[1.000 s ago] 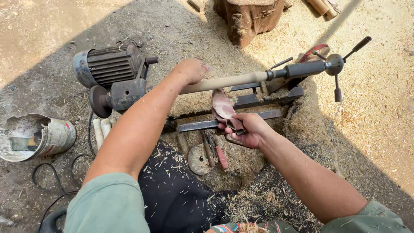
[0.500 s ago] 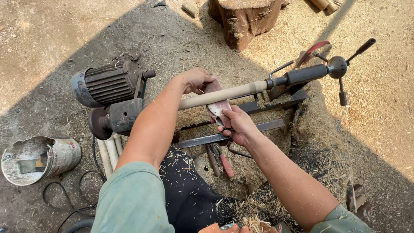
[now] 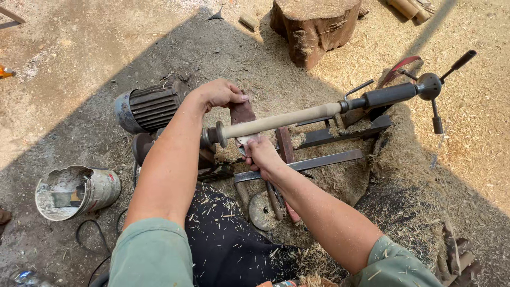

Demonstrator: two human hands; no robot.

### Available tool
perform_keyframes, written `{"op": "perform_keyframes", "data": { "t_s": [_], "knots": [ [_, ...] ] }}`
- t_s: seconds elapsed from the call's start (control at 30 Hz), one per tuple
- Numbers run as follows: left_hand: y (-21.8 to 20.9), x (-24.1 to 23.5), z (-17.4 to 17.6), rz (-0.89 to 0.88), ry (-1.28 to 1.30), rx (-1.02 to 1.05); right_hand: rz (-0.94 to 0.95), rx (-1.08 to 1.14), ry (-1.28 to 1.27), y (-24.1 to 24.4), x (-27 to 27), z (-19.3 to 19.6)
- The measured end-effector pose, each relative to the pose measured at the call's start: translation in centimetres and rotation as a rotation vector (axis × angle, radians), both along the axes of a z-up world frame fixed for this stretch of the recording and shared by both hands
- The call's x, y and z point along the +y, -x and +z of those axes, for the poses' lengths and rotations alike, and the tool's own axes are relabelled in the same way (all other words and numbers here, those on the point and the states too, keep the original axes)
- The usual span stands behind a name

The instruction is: The person operates a wood lathe to shape a cylindrical wooden piece using a chisel. They then sand the piece with sandpaper, remove it from the lathe, and inspect it before placing it aside.

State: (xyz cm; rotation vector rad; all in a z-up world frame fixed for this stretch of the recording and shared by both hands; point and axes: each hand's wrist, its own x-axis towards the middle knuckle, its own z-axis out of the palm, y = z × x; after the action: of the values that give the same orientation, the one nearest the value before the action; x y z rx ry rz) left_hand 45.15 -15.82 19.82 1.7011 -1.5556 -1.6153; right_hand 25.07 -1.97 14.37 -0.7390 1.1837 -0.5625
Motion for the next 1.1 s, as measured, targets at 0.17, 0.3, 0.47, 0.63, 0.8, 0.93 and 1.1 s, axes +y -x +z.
{"op": "perform_keyframes", "data": {
  "t_s": [0.17,0.3,0.47,0.63,0.8,0.93,1.1],
  "knots": [
    [2.7,-0.4,1.5,-0.100,0.053,-0.022,-0.050,0.017,-0.031,2.9,-1.3,1.3],
    [5.5,-0.7,3.1,-0.197,0.146,-0.063,-0.076,0.087,-0.029,5.7,-2.1,2.7],
    [9.3,-1.1,4.3,-0.242,0.237,-0.192,-0.088,0.084,-0.037,9.3,-2.9,4.2],
    [12.5,-2.4,3.4,-0.295,0.358,-0.167,-0.091,0.153,-0.006,12.6,-4.2,4.8],
    [15.0,-3.4,2.3,-0.289,0.388,-0.076,-0.092,0.159,-0.016,15.1,-5.0,5.1],
    [17.1,-3.7,2.7,-0.270,0.439,-0.153,-0.110,0.186,-0.055,17.1,-6.0,5.5],
    [18.7,-3.4,3.1,-0.169,0.412,-0.093,-0.119,0.130,-0.062,18.3,-6.4,5.2]
  ]
}}
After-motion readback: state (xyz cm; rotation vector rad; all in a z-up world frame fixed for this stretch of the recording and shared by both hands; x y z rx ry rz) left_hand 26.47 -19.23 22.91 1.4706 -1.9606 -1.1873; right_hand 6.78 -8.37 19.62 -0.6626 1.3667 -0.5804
